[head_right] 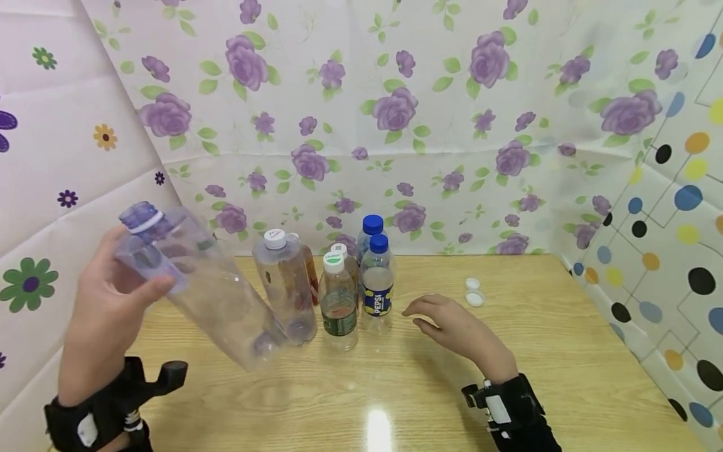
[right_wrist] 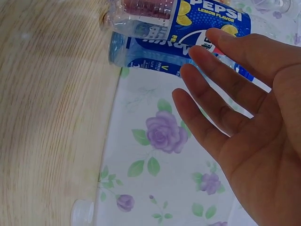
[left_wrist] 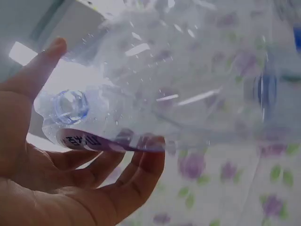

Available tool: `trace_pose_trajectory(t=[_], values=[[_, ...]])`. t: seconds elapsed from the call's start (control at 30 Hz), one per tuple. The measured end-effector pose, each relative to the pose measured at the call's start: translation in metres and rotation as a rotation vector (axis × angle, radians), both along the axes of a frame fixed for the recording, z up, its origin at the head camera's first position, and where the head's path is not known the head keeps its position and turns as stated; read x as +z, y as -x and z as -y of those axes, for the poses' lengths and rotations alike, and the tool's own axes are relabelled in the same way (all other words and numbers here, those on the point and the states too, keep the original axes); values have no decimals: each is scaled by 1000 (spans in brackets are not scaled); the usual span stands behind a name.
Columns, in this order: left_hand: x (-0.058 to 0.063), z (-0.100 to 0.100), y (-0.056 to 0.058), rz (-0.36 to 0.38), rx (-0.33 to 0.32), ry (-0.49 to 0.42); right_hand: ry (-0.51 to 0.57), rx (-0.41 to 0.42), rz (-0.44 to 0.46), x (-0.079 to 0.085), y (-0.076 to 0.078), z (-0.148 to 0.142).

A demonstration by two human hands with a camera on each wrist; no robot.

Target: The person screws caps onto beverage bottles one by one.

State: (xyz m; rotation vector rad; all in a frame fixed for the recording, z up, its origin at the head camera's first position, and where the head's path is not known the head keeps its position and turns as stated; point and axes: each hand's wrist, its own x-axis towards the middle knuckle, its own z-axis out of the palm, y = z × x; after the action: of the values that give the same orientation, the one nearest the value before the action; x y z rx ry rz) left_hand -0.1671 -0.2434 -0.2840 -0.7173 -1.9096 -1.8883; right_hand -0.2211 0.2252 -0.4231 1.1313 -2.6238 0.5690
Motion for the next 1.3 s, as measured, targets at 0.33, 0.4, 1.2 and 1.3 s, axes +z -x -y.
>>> trace_pose_trajectory(t=[0.33, 0.4, 1.2, 1.3], values=[[-24, -89, -6, -49, -197, 339, -9, 11, -8, -4, 3, -1], [-33, -103, -5, -49, -238, 370, -4, 13, -13, -6, 4, -2], [-75, -148, 5, 77, -331, 560, 1, -143, 43, -19, 17, -12], [-73, -151, 6, 51, -311, 591, -10, -303, 66, -14, 30, -22]])
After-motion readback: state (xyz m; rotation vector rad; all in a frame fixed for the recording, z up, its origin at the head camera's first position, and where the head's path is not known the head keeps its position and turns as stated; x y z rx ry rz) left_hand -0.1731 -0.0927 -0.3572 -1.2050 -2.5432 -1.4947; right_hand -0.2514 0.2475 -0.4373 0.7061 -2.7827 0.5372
